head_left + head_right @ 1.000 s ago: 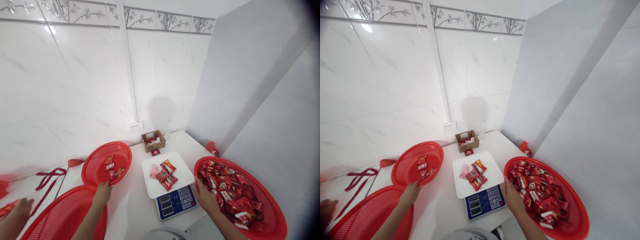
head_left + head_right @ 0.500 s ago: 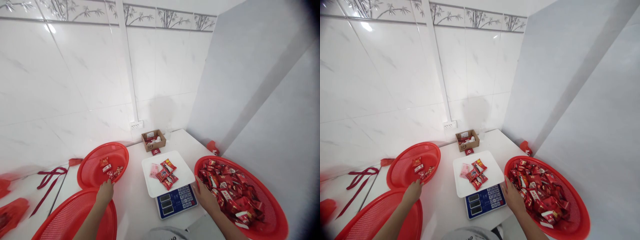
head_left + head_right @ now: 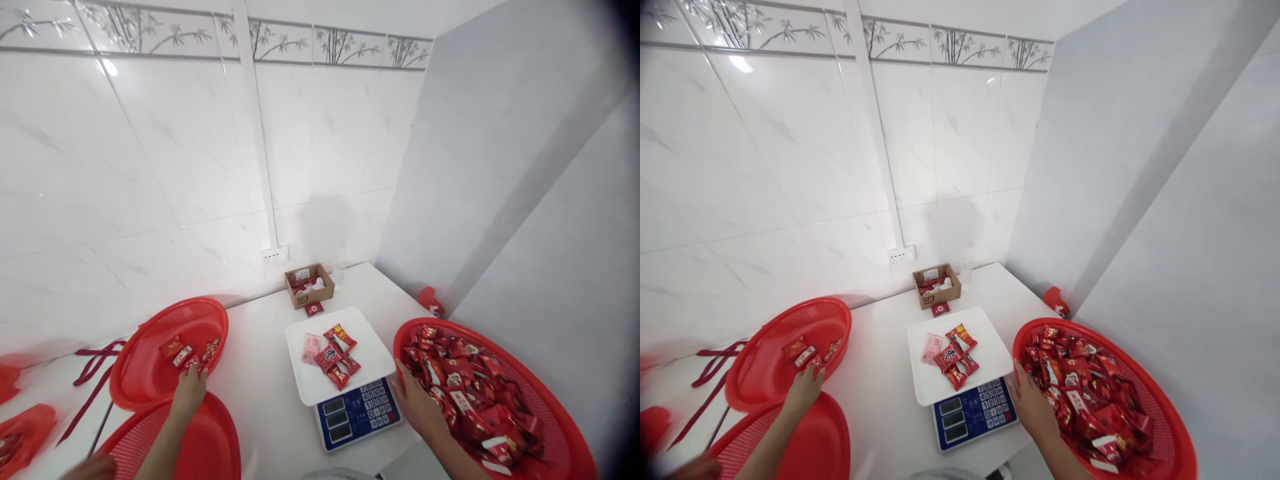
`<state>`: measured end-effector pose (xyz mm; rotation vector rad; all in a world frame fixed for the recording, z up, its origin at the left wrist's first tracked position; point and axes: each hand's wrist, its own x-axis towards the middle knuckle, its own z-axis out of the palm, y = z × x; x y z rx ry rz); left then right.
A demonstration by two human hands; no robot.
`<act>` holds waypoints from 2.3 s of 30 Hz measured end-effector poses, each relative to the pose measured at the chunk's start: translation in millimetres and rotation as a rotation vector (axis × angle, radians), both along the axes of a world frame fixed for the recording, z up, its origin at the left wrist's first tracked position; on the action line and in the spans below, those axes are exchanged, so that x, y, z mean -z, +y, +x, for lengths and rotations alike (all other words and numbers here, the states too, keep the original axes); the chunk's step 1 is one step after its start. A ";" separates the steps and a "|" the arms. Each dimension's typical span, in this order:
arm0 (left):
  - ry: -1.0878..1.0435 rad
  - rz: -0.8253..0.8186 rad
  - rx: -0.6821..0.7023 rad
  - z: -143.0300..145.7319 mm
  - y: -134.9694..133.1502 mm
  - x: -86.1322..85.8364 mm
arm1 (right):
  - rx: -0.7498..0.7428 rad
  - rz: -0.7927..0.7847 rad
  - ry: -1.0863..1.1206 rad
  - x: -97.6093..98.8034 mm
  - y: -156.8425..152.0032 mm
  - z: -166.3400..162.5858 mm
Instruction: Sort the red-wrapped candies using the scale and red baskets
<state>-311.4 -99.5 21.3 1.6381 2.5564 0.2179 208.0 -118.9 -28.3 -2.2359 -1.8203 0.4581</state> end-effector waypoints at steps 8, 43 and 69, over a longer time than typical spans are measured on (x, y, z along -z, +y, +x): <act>-0.179 -0.033 0.210 42.0 -37.1 10.9 | -0.003 -0.014 0.025 -1.3 0.7 0.1; -0.052 -0.182 0.394 98.6 -56.6 1.3 | -0.004 -0.023 0.011 -7.5 -1.1 -1.5; 0.234 -0.045 0.184 35.2 -2.2 -6.1 | 0.012 -0.036 0.010 -16.1 -2.7 -5.0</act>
